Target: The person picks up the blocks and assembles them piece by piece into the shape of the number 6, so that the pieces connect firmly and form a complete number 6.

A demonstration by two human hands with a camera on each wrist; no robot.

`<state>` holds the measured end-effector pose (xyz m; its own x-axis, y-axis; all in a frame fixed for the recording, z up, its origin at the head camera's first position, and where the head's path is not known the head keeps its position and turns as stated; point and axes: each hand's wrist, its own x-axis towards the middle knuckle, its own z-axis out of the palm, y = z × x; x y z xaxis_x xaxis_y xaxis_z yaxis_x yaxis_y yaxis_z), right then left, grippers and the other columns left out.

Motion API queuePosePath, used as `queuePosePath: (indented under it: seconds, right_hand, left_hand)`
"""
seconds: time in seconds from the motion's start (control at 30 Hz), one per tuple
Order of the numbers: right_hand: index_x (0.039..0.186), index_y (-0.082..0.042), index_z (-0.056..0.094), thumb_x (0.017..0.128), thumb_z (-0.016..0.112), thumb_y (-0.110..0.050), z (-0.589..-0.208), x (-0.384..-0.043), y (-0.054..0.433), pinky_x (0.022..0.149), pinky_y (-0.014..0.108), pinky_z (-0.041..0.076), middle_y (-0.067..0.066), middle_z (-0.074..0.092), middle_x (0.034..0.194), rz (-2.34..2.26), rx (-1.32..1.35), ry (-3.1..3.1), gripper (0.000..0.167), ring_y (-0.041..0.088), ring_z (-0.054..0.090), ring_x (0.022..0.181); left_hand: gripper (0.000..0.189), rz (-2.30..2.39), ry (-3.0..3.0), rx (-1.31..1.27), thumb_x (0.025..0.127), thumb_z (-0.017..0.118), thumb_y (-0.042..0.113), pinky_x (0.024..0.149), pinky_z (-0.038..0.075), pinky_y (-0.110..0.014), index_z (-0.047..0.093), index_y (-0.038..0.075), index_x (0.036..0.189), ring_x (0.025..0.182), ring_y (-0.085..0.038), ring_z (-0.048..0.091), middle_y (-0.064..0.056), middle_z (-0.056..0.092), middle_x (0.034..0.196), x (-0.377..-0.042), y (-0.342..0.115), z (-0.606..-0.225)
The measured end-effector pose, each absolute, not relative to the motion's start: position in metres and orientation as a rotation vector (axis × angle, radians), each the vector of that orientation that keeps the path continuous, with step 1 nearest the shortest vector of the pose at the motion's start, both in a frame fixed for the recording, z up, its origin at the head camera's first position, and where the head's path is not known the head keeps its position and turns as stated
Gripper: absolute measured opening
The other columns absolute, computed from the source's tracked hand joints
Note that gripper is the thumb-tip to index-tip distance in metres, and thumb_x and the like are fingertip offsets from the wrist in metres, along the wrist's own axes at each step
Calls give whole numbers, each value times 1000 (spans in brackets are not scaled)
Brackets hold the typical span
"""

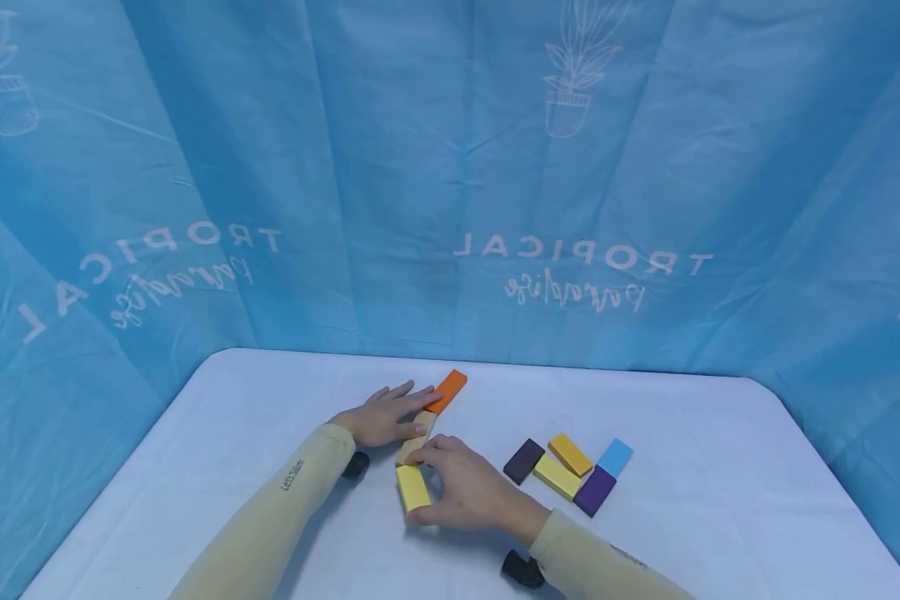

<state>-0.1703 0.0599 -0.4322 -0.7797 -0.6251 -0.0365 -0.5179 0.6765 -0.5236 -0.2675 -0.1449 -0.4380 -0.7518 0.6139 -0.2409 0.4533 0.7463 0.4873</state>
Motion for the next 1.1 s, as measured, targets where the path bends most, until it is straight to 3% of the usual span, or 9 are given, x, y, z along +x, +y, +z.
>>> queuePosePath:
  seconds: [0.3,0.73,1.1]
  right_hand:
    - [135,-20,63,79,81,-55,-434,-175,55,98,32,50,-4,57,128,-718,-923,2675,68,7,51,113]
    - [132,-18,63,80,81,-54,-435,-176,46,104,38,47,2,54,140,-694,-935,2683,66,18,48,130]
    - [131,-21,64,78,81,-55,-436,-175,42,101,34,49,-1,55,137,-648,-921,2701,66,16,50,124]
  left_hand:
    - [66,561,2563,818,104,50,48,121,3,-61,29,22,161,154,-34,5,-4,22,167,-269,-146,-441]
    - [66,554,2572,802,104,49,49,121,2,-60,29,22,161,154,-34,5,-4,22,167,-270,-144,-439]
    - [67,575,2562,810,104,50,48,120,3,-62,28,20,161,154,-37,7,-6,22,166,-270,-145,-441]
